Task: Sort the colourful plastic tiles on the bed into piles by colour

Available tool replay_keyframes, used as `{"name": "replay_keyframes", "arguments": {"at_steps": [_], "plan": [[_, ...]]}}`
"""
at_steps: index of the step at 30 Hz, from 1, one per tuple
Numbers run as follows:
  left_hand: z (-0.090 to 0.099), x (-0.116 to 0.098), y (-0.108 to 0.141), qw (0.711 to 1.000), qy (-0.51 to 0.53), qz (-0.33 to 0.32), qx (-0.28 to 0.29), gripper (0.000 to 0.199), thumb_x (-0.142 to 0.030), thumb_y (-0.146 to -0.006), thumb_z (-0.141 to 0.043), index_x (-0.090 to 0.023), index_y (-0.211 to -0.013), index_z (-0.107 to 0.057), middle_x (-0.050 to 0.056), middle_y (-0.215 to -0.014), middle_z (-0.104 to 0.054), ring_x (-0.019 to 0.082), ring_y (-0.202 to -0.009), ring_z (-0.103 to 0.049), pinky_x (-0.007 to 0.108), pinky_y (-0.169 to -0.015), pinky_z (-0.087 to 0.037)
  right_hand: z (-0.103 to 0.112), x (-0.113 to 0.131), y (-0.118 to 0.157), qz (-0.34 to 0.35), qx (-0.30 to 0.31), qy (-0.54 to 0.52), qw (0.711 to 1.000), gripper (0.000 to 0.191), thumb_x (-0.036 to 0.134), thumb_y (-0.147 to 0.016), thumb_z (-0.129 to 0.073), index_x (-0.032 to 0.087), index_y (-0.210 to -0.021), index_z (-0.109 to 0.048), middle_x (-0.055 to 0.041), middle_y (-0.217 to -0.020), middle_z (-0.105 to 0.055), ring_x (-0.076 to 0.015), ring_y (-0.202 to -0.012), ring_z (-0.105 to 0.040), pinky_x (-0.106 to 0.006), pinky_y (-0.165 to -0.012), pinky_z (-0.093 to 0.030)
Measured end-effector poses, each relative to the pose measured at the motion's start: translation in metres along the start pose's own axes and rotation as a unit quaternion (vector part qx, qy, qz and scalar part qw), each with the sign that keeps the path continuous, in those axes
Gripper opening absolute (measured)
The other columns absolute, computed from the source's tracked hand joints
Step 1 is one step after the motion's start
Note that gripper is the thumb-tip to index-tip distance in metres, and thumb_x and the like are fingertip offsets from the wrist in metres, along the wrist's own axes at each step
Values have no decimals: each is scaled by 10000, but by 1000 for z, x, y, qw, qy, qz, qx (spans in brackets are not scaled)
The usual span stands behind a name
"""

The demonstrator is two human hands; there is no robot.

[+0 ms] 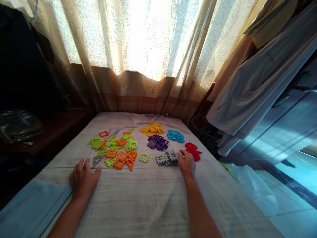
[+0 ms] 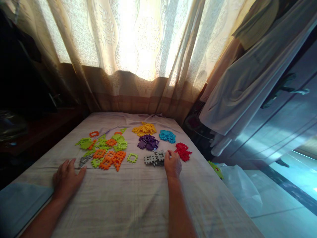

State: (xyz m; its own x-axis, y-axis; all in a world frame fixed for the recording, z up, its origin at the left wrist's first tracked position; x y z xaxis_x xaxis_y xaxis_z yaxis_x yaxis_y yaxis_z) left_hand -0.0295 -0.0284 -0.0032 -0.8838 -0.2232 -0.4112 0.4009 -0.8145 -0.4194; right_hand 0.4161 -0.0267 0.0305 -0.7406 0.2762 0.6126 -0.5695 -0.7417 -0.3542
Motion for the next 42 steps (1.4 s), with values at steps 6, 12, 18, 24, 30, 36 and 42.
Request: {"name": "replay_keyframes", "arguments": {"at_steps": [6, 12, 18, 24, 30, 36, 42], "plan": [[4, -4, -9, 997, -55, 27, 47, 467, -424, -812, -472, -110, -1133, -602, 243, -1317, -546, 372, -1250, -455, 559, -1019, -336, -4, -30, -6, -30, -8, -39, 999, 412, 383, -783, -453, 155, -951, -753, -111, -910, -719, -213, -762, -611, -315, -717, -437], [6, -4, -11, 998, -49, 18, 35, 304, -362, -799, -486, -169, -984, -632, 164, -1126, -654, 313, -1147, -538, 482, -987, -376, -11, -47, -5, -75, -31, -80, 993, 436, 398, -738, -461, 145, -930, -759, -136, -931, -725, -238, -771, -617, -328, -702, -443], [14, 2, -10, 1000, 20, 15, 4, 267, -336, -797, -434, -170, -904, -614, 177, -1027, -681, 327, -1050, -601, 473, -936, -436, -6, -42, 1, -65, -90, -120, 987, 478, 407, -734, -412, 119, -932, -739, -155, -934, -715, -249, -800, -617, -337, -735, -456], [16, -37, 10, 985, 151, -54, -59, 290, -419, -834, -447, -219, -979, -599, 132, -1164, -663, 279, -1135, -587, 437, -1007, -437, -13, -45, 2, -46, -127, -137, 981, 459, 412, -770, -385, 132, -916, -718, -162, -960, -699, -246, -862, -610, -342, -773, -474], [-16, -157, 54, 937, 234, -260, 18, 215, -362, -859, -517, -242, -988, -640, 96, -1226, -652, 258, -1214, -542, 484, -1106, -348, -20, -44, 2, -13, -114, -158, 981, 425, 412, -793, -378, 149, -887, -699, -158, -966, -699, -252, -942, -610, -367, -860, -475], [-54, -218, 74, 917, 240, -304, 97, 186, -303, -863, -552, -223, -1008, -636, 108, -1224, -640, 258, -1203, -545, 501, -1071, -381, -20, -39, 3, -16, -87, -163, 983, 416, 391, -817, -374, 140, -927, -687, -166, -1002, -686, -253, -983, -609, -374, -911, -457], [-73, -232, 83, 910, 226, -322, 128, 233, -308, -868, -557, -222, -1068, -641, 110, -1226, -641, 252, -1176, -565, 480, -1041, -409, -21, -36, 2, -8, -78, -153, 985, 390, 365, -845, -371, 155, -939, -685, -150, -996, -687, -242, -983, -600, -364, -899, -461]]}}
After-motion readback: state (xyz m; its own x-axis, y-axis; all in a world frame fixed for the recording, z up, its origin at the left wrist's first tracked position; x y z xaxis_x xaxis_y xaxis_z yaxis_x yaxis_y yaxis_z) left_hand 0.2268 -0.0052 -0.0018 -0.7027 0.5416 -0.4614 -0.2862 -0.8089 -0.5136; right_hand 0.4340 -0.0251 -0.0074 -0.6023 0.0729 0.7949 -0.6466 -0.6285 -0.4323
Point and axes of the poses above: each hand's wrist, its own y-axis away from the middle knuckle, its own z-axis out of the back of the hand, x = y × z, the point moved 3 cm from there along -y, towards the middle knuckle
